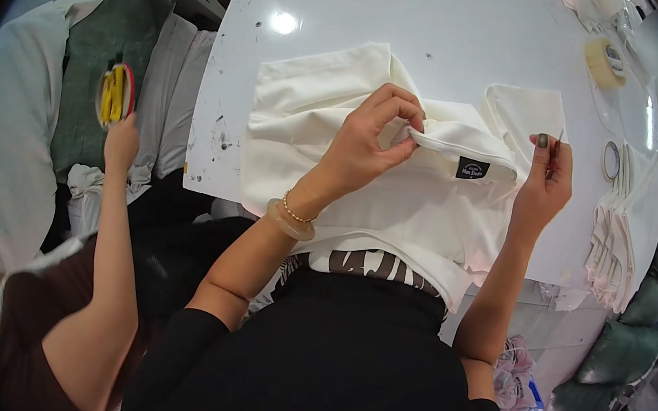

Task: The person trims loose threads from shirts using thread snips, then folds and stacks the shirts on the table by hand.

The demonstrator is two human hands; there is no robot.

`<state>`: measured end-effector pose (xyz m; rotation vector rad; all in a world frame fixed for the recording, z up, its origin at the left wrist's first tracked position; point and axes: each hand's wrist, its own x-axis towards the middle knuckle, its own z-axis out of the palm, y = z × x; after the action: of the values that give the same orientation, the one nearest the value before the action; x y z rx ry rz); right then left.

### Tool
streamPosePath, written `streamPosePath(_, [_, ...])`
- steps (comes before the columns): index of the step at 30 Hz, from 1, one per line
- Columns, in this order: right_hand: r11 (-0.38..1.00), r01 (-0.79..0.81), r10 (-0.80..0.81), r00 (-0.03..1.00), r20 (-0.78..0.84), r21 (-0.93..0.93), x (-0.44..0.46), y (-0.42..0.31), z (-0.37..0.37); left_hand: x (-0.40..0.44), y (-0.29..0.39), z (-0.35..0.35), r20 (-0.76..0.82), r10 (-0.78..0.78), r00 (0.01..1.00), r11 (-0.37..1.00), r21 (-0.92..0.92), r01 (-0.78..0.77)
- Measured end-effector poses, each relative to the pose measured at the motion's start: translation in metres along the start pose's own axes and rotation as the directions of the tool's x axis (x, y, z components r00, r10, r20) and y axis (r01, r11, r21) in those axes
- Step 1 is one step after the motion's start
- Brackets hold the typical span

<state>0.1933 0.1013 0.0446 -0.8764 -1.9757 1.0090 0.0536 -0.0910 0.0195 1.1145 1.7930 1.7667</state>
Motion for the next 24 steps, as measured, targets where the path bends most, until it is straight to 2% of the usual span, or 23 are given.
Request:
streamPosePath(3, [0.991,0.041,-0.082,0.941,0.329,0.13,-0.016,-0.039,0.001,-0.002,0.001,0.001,0.004,0.021,1.0,1.0,-0.006,-0.021])
streamPosePath(5, [0.987,0.056,-0.119,0.876,0.467,0.148,-0.025,-0.061,0.014,-0.002,-0.002,0.005,-0.015,0.036,0.999,0.999,-0.011,-0.036])
streamPosePath(6, [0.987,0.092,-0.144,0.862,0.486,0.13,-0.028,-0.063,0.02,-0.001,-0.003,0.004,-0.033,0.048,0.998,0.999,0.0,-0.048])
streamPosePath(9, [0.974,0.211,-0.224,0.848,0.481,0.082,-0.032,-0.047,0.037,-0.003,0.001,0.007,-0.148,0.008,0.989,0.996,0.094,0.006])
streamPosePath(11, [0.966,0.248,-0.248,0.832,0.497,0.067,-0.031,-0.05,0.039,-0.003,0.006,0.005,-0.15,0.045,0.988,0.995,0.1,-0.03])
streamPosePath(13, [0.957,0.277,-0.282,0.832,0.478,0.083,-0.035,-0.047,0.043,-0.003,0.013,0.001,-0.091,-0.029,0.995,0.998,0.057,0.034])
streamPosePath(15, [0.959,0.275,-0.277,0.847,0.454,0.071,-0.035,-0.045,0.044,-0.002,0.01,-0.003,-0.005,0.035,0.999,0.997,0.064,-0.035])
streamPosePath(18, [0.965,0.25,-0.259,0.871,0.418,0.078,-0.035,-0.041,0.045,-0.001,0.007,-0.005,0.04,-0.011,0.999,1.0,-0.007,0.011])
streamPosePath(21, [0.972,0.205,-0.236,0.883,0.406,0.119,-0.038,-0.043,0.046,0.001,0.005,-0.002,0.054,-0.364,0.93,0.918,-0.148,0.368])
streamPosePath(24, [0.973,0.181,-0.224,0.883,0.413,0.14,-0.034,-0.043,0.043,0.003,0.009,0.002,-0.002,-0.338,0.941,0.934,-0.123,0.335])
